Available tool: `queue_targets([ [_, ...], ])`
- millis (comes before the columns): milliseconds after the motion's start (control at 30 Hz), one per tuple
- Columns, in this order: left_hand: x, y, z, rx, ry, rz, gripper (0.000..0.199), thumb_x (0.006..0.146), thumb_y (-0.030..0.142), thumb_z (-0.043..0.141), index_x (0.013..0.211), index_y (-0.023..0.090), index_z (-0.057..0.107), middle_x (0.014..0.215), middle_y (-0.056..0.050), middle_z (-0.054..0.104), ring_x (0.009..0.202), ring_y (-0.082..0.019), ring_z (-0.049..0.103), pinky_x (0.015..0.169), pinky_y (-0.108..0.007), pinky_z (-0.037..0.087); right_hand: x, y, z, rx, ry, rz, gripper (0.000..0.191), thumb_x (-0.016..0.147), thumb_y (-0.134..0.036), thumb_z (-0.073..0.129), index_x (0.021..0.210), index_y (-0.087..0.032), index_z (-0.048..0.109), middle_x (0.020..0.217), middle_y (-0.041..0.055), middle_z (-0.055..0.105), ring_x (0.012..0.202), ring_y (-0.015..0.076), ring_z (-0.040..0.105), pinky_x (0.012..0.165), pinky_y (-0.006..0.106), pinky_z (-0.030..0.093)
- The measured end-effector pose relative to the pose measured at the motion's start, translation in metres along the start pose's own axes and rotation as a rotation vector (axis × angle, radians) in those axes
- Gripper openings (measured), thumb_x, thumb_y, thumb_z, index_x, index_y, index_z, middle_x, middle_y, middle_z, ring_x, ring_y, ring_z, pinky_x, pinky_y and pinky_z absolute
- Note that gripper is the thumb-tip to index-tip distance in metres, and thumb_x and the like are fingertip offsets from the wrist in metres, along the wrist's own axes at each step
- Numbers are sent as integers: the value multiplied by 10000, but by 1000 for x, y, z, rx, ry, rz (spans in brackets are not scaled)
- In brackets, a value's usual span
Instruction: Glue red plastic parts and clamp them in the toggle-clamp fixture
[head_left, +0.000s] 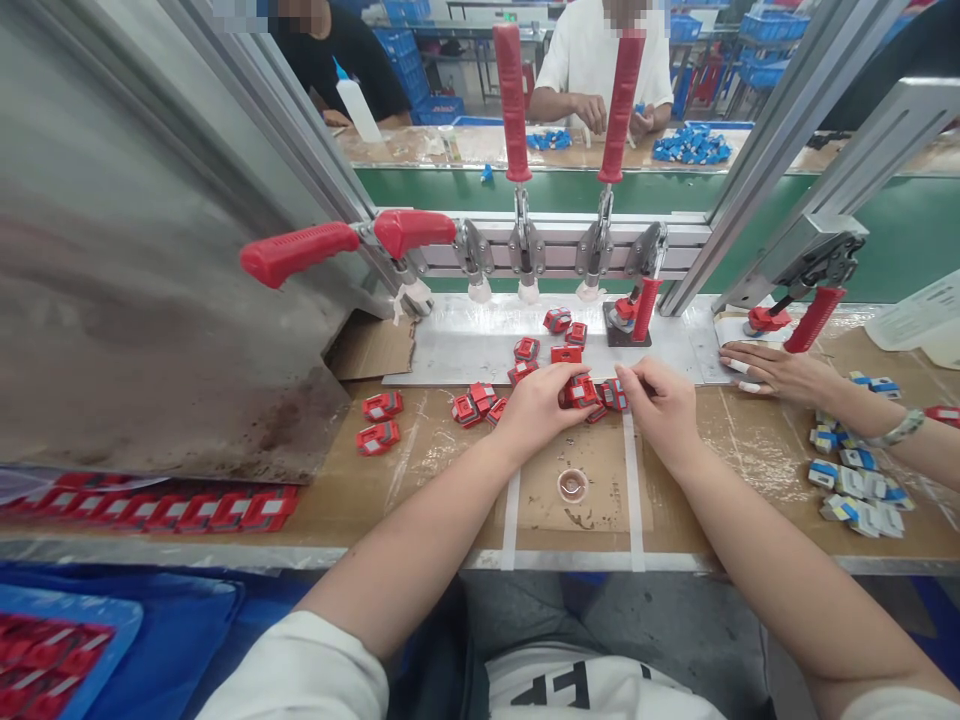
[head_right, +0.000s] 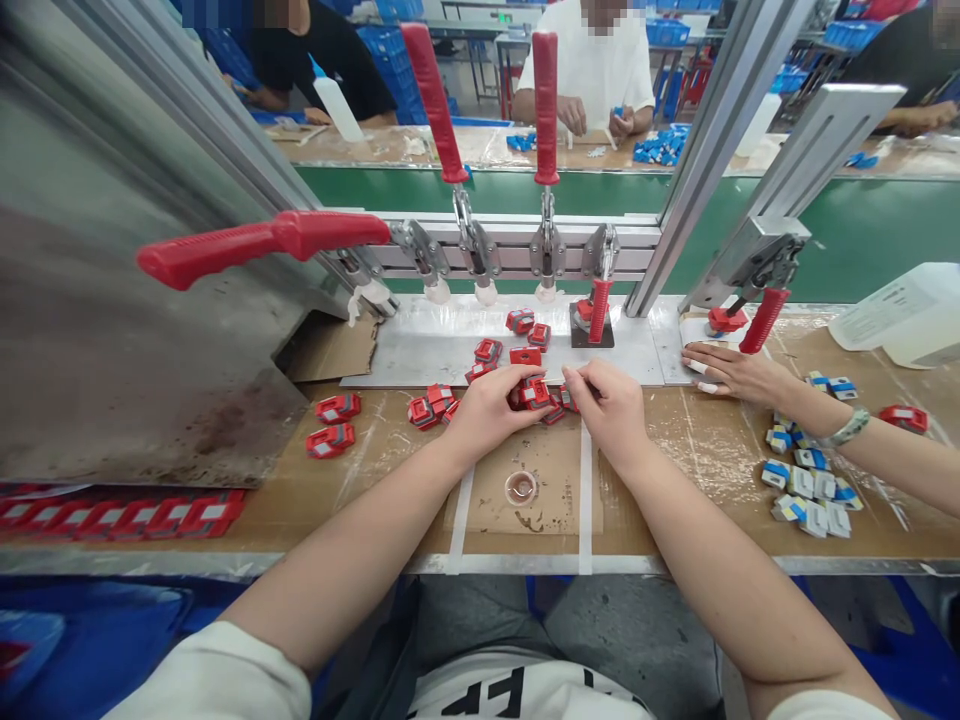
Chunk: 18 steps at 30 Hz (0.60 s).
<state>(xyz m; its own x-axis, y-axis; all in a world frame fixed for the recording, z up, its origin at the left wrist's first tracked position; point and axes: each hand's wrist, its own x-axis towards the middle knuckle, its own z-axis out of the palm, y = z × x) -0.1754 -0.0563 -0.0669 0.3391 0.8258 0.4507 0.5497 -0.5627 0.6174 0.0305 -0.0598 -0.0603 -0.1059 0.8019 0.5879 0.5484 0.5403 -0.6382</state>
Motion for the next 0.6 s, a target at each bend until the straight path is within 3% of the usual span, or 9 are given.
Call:
queue_targets([
  [300,0,1,0,-3,-6,0,455,799,213,835,1216,179,655,1204,-82,749,1115,-239,714,1006,-382,564,-2,-10,-4,-34,18,-121,364,980,-214,611,643,-201,474,581,-43,422,527,100,379,537,272,286],
  [400,0,0,0,-16,-12,-7,461,802,224,837,1221,181,651,1215,-87,744,1123,-245,711,1006,-387,562,-4,-17,-8,55,-5,-181,362,972,-191,604,641,-208,459,574,-42,426,523,101,389,535,265,293],
  [467,0,0,0,-26,-13,-10,453,812,235,832,1223,184,649,1207,-84,744,1116,-242,712,999,-385,562,-7,-22,-9,166,-127,-261,355,972,-179,590,645,-213,456,570,-42,430,521,103,390,535,260,298],
  [600,0,-2,2,-31,-7,1,461,817,256,837,1229,182,644,1209,-79,742,1106,-231,711,987,-373,560,-14,-26,-4,274,-543,-439,386,961,-167,586,630,-217,395,570,-58,383,526,102,345,541,260,264],
])
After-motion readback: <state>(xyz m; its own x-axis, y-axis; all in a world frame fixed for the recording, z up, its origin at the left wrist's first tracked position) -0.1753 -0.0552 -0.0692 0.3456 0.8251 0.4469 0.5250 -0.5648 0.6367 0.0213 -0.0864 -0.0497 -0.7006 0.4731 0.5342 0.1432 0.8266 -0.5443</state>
